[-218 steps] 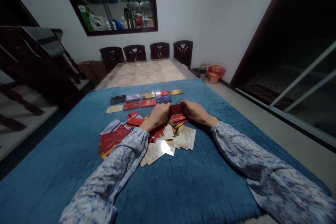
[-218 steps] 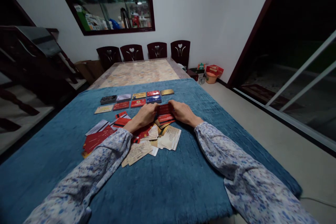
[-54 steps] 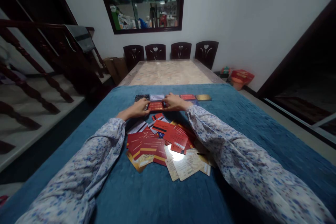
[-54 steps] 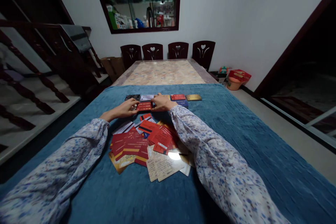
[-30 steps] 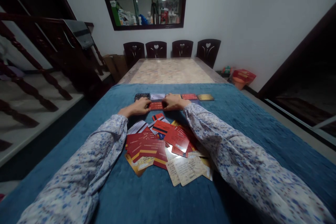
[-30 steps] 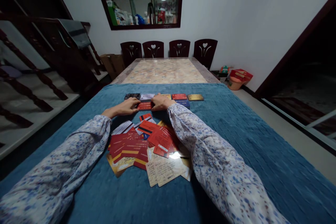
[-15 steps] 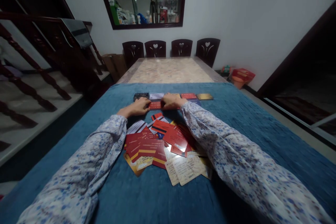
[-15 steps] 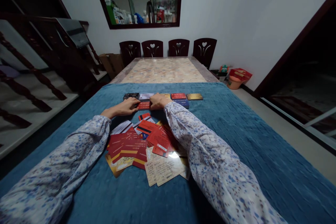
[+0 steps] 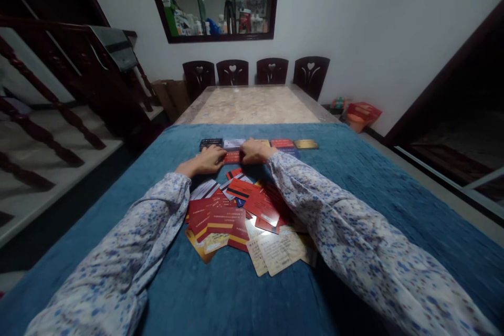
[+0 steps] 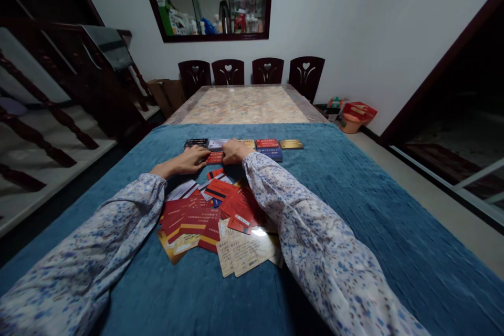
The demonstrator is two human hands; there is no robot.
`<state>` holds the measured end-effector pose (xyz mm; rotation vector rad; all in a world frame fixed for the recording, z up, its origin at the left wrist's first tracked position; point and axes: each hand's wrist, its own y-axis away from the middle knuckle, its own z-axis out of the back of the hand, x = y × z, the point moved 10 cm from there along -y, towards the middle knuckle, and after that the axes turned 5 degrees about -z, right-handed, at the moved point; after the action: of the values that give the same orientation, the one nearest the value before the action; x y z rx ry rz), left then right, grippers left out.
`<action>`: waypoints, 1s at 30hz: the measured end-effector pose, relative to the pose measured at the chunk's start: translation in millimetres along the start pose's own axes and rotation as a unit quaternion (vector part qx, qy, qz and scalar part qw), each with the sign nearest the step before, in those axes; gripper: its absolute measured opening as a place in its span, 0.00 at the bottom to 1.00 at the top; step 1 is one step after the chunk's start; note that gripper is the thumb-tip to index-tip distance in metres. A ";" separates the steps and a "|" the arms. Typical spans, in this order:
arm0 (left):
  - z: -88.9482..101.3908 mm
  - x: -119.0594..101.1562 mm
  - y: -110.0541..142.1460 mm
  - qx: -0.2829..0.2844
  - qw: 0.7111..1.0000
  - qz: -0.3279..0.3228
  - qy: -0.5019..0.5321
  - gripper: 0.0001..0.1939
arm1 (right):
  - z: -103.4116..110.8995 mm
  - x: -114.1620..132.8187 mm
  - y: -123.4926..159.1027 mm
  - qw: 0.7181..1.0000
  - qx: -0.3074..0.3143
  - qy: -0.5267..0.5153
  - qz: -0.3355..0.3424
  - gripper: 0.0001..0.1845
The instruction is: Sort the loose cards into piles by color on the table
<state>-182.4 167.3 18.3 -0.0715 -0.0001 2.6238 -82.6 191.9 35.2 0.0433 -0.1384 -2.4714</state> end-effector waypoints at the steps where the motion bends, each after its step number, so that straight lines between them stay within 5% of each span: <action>1: -0.4 0.0 0.1 0.000 1.000 0.000 -0.002 0.17 | -0.2 0.1 -0.1 1.000 0.002 -0.001 0.001 0.23; 21: -2.6 -2.8 3.4 0.028 0.998 0.027 -0.041 0.20 | 0.5 0.2 2.7 0.999 -0.001 0.029 0.025 0.22; 30: 3.8 -3.8 8.1 -0.009 0.998 0.011 -0.057 0.21 | 4.4 -4.1 8.6 0.999 -0.008 0.034 0.014 0.22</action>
<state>-183.4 158.5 22.2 0.0726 -0.0625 2.6462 -74.4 188.1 40.5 0.1167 -0.0891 -2.4390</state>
